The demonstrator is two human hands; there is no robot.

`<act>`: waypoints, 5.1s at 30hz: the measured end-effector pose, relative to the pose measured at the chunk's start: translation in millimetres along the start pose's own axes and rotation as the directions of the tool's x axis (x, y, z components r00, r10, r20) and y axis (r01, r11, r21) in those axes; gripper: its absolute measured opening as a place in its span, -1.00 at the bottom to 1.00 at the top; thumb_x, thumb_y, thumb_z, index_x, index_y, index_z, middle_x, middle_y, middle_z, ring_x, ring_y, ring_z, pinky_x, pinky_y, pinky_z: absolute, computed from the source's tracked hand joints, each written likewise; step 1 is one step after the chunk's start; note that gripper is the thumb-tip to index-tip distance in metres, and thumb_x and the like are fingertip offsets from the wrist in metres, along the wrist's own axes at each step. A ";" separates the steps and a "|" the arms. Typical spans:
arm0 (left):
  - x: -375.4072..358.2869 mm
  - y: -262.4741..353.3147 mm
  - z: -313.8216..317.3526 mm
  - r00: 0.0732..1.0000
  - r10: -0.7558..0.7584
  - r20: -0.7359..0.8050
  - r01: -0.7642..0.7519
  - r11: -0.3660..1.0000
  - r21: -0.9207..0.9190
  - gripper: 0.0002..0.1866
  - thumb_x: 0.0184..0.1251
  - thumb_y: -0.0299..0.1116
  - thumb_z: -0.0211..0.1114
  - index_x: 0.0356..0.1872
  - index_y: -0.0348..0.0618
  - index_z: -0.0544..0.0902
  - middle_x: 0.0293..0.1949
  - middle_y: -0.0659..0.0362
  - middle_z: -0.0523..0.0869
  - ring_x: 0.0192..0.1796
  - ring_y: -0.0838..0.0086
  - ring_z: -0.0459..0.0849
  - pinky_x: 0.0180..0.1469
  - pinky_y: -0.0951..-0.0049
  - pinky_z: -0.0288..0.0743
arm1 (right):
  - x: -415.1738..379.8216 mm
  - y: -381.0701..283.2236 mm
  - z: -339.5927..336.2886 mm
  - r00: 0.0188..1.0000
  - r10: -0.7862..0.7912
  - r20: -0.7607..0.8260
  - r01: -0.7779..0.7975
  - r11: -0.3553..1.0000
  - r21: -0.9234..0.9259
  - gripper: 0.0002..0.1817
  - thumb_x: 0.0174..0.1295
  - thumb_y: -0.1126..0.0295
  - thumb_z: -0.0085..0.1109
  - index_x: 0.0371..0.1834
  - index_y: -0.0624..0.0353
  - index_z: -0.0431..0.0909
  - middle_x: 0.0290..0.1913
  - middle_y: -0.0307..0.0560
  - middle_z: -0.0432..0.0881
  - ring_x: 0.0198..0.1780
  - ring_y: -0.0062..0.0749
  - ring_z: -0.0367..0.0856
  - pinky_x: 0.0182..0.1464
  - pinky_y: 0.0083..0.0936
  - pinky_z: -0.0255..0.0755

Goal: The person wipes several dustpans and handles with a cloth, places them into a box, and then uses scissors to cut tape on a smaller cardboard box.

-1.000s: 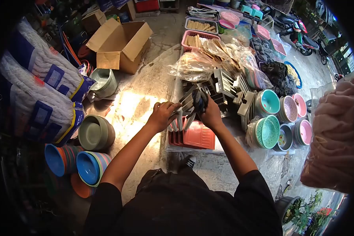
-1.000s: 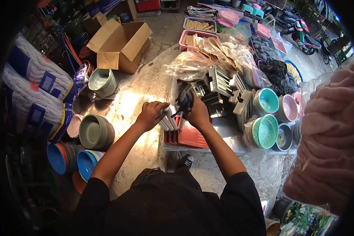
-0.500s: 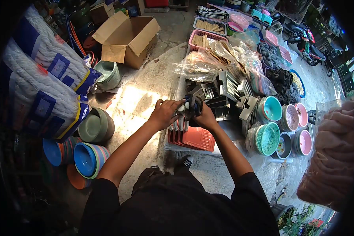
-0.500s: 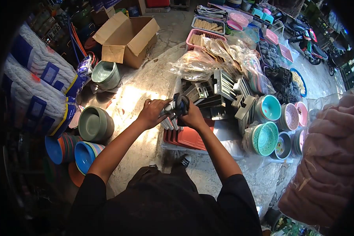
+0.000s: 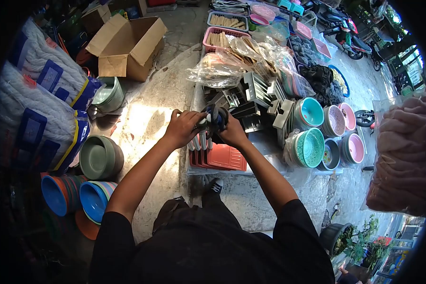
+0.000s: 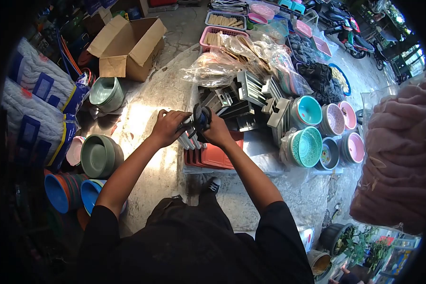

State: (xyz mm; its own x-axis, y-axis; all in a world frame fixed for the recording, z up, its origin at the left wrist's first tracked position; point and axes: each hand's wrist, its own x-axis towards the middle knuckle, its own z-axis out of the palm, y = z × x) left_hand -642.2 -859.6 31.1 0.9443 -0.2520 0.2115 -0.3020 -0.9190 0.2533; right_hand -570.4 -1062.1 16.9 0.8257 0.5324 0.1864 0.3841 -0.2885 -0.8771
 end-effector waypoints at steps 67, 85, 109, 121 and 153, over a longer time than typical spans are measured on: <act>4.4 6.6 -11.2 0.997 -0.036 0.073 0.046 0.991 -0.128 -0.36 0.10 -0.30 0.44 0.26 0.09 0.43 -0.02 0.18 0.66 0.05 0.23 0.62 0.07 0.24 0.33 | -37.0 0.9 46.3 0.931 0.192 -0.310 -0.154 0.978 0.143 -0.41 0.04 0.39 0.38 0.17 0.20 0.38 -0.01 0.20 0.60 0.03 0.15 0.60 0.03 -0.17 0.50; -66.4 18.8 -10.1 0.946 0.138 -0.294 -0.162 0.985 -0.059 -0.31 0.19 -0.13 0.38 0.36 0.12 0.35 0.32 0.04 0.34 0.33 0.19 0.33 0.27 0.11 0.16 | -202.2 61.6 66.8 0.545 0.517 -0.660 -0.367 0.855 0.367 -0.64 0.03 0.51 0.19 -0.04 0.32 0.55 -0.22 0.13 0.68 -0.12 -0.11 0.69 -0.02 -0.33 0.50; -613.2 -277.5 3.6 0.571 -0.642 0.512 0.777 0.222 -0.589 -0.45 0.31 -0.11 0.33 0.24 -0.17 0.48 0.09 -0.10 0.63 -0.04 0.21 0.71 -0.01 0.25 0.59 | -365.2 -63.8 401.7 0.088 0.946 -0.312 -0.996 0.090 -0.010 -0.25 0.37 -0.28 -0.22 -0.36 0.28 0.62 -0.40 0.16 0.70 -0.26 0.01 0.74 -0.25 -0.14 0.57; -542.8 -470.3 43.7 0.347 -0.841 0.414 0.815 0.052 -0.577 -0.51 0.29 -0.22 0.35 0.19 -0.20 0.51 -0.04 0.04 0.68 -0.07 0.34 0.69 0.00 0.32 0.55 | -118.5 189.2 494.7 0.359 0.911 -0.205 -0.932 0.338 -0.132 -0.73 -0.07 0.47 0.21 -0.24 0.23 0.65 -0.25 -0.08 0.66 -0.26 -0.33 0.62 -0.27 -0.33 0.49; -91.0 -1007.1 87.1 -0.098 -0.924 0.370 0.562 -0.358 -0.745 -0.67 0.31 -0.34 0.33 0.03 -0.30 0.61 -0.08 0.00 0.72 -0.06 0.30 0.68 0.09 0.37 0.50 | 973.9 77.1 635.0 0.762 0.433 0.482 -0.254 0.884 -0.392 -0.51 0.05 0.53 0.21 0.13 0.27 0.44 -0.05 0.18 0.67 0.10 0.00 0.62 0.17 -0.25 0.43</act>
State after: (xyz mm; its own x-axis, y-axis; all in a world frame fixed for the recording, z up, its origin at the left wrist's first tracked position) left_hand -412.6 62.5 -325.4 0.2343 0.7620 -0.6037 0.5418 0.4133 0.7319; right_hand 0.9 -60.5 -150.3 0.5958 0.6645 -0.4511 0.2919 -0.7024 -0.6492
